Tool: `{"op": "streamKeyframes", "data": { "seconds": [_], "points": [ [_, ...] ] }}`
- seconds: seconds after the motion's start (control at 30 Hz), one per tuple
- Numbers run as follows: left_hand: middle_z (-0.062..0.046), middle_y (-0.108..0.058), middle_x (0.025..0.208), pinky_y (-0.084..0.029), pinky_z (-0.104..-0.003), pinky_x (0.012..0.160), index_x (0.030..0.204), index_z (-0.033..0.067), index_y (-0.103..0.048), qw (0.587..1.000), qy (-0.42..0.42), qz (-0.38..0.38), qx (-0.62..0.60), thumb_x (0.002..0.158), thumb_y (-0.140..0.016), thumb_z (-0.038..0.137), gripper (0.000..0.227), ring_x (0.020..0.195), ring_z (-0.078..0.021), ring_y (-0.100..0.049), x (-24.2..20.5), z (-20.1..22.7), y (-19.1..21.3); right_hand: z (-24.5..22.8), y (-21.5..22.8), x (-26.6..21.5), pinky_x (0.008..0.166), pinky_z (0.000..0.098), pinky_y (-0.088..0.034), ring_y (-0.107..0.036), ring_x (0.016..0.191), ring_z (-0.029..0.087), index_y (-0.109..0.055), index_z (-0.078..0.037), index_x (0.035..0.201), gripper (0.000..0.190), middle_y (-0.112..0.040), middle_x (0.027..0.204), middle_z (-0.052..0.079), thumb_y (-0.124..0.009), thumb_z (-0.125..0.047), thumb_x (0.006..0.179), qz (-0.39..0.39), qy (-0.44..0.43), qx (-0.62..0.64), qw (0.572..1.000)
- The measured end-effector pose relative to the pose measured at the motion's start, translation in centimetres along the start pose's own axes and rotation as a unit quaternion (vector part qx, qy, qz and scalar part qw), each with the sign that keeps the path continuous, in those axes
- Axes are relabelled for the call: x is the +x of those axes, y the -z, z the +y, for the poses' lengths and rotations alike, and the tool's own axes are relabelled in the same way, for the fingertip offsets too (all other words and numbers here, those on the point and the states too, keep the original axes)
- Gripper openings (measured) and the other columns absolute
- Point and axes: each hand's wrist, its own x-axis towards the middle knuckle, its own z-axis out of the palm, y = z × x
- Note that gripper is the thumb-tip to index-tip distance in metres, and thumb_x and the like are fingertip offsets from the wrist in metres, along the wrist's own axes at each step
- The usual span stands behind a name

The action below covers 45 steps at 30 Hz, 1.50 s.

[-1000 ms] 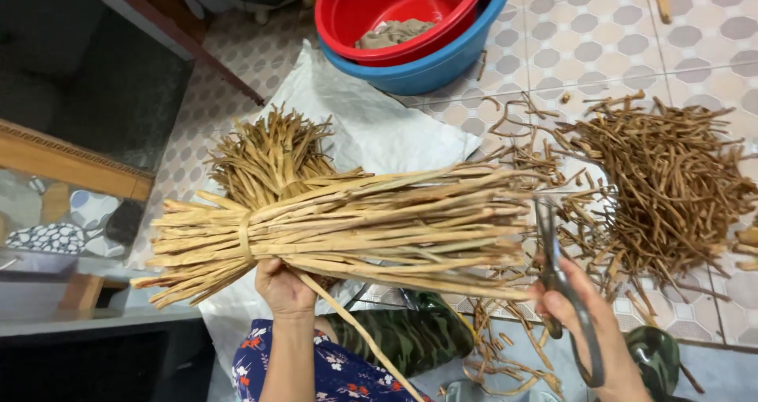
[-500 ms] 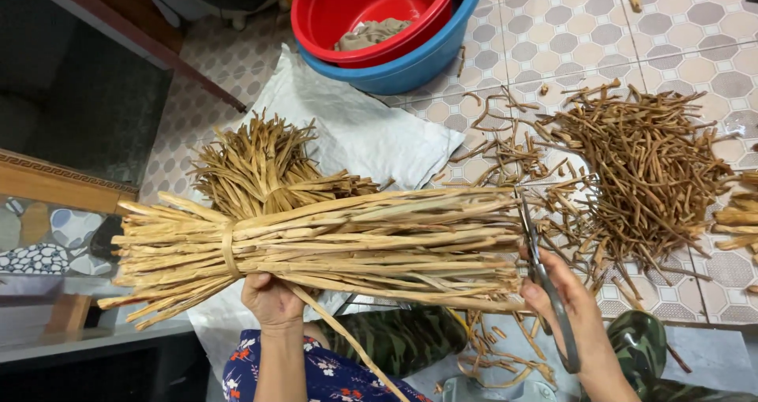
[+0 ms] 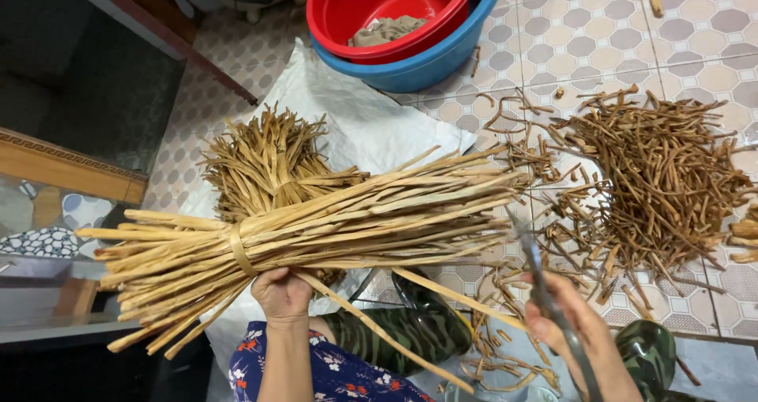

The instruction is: The recorder is stripping bark off of long, thin bamboo or wood strips using a pair of scissors.

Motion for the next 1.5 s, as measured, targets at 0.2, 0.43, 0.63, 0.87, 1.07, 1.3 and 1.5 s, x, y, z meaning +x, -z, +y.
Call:
{"op": "streamKeyframes", "data": {
  "seconds": [0.2, 0.43, 0.63, 0.87, 1.07, 1.3, 1.5],
  "points": [
    [-0.012, -0.069, 0.124, -0.041, -0.056, 0.117, 0.129, 0.0050, -0.065, 1.000, -0.016, 0.000, 0.004, 0.058, -0.056, -0.007, 0.073, 0.124, -0.0352, -0.061, -0.1, 0.0, 1.2, -0.4, -1.0, 0.7, 0.060, 0.0266, -0.045, -0.060, 0.069, 0.013, -0.060, -0.006, 0.138, 0.063, -0.063, 0.079, 0.005, -0.075, -0.030, 0.082, -0.064, -0.100, 0.027, 0.993],
    [-0.012, -0.068, 0.130, -0.038, -0.052, 0.123, 0.132, 0.0046, -0.064, 0.998, -0.018, -0.048, 0.042, 0.058, -0.059, -0.005, 0.074, 0.129, -0.0349, -0.058, 0.0, -0.1, 2.0, -1.0, -1.0, 0.3, 0.058, 0.0272, -0.043, -0.053, 0.066, 0.011, -0.067, -0.014, 0.135, 0.049, -0.057, 0.075, 0.001, -0.073, -0.017, 0.086, -0.007, -0.171, 0.011, 0.985],
    [-0.014, -0.066, 0.129, -0.038, -0.054, 0.120, 0.132, 0.0033, -0.062, 0.999, -0.030, 0.010, 0.007, 0.059, -0.056, -0.004, 0.074, 0.126, -0.0344, -0.060, 0.5, -0.2, -0.6, -3.2, -0.8, 0.4, 0.061, 0.0276, -0.043, -0.053, 0.071, 0.014, -0.055, -0.007, 0.140, 0.050, -0.060, 0.083, 0.002, -0.061, -0.023, 0.093, 0.035, -0.091, 0.080, 0.992],
    [-0.011, -0.067, 0.125, -0.047, -0.050, 0.112, 0.127, 0.0048, -0.062, 0.996, -0.040, 0.074, 0.014, 0.077, -0.060, 0.002, 0.050, 0.121, -0.0307, -0.062, 2.0, -0.7, -1.9, 2.8, 1.9, 1.7, 0.074, 0.0330, -0.045, -0.051, 0.079, 0.017, -0.048, -0.004, 0.146, 0.047, -0.058, 0.093, 0.008, -0.049, -0.035, 0.111, 0.145, -0.041, 0.227, 0.962],
    [-0.008, -0.068, 0.114, -0.050, -0.050, 0.105, 0.122, 0.0088, -0.061, 0.991, -0.117, 0.045, 0.048, 0.087, -0.064, 0.008, 0.035, 0.112, -0.0286, -0.064, 4.3, 1.9, -3.6, 8.5, 5.1, 2.4, 0.072, 0.0376, -0.044, -0.052, 0.081, 0.021, -0.044, -0.005, 0.141, 0.039, -0.060, 0.095, 0.010, -0.051, -0.033, 0.115, 0.106, -0.026, 0.254, 0.961],
    [-0.003, -0.063, 0.093, -0.051, -0.032, 0.074, 0.109, 0.0104, -0.060, 0.918, -0.310, 0.005, 0.246, 0.086, -0.068, -0.005, 0.029, 0.084, -0.0171, -0.060, 10.0, 17.9, -12.8, 17.5, 11.6, 4.1, 0.068, 0.0437, -0.048, -0.053, 0.072, 0.022, -0.048, -0.007, 0.147, 0.039, -0.062, 0.089, 0.016, -0.049, -0.031, 0.117, 0.121, -0.043, 0.183, 0.975],
    [-0.016, -0.055, 0.138, -0.051, -0.043, 0.116, 0.142, -0.0013, -0.041, 0.842, -0.305, -0.218, 0.389, 0.102, -0.063, 0.023, 0.052, 0.128, -0.0305, -0.057, 23.8, 30.5, -3.0, 25.7, 16.3, 7.8, 0.055, 0.0438, -0.045, -0.061, 0.074, 0.027, -0.040, -0.013, 0.157, 0.040, -0.062, 0.098, 0.020, -0.048, -0.029, 0.121, 0.068, -0.113, 0.140, 0.981]
  ]
}}
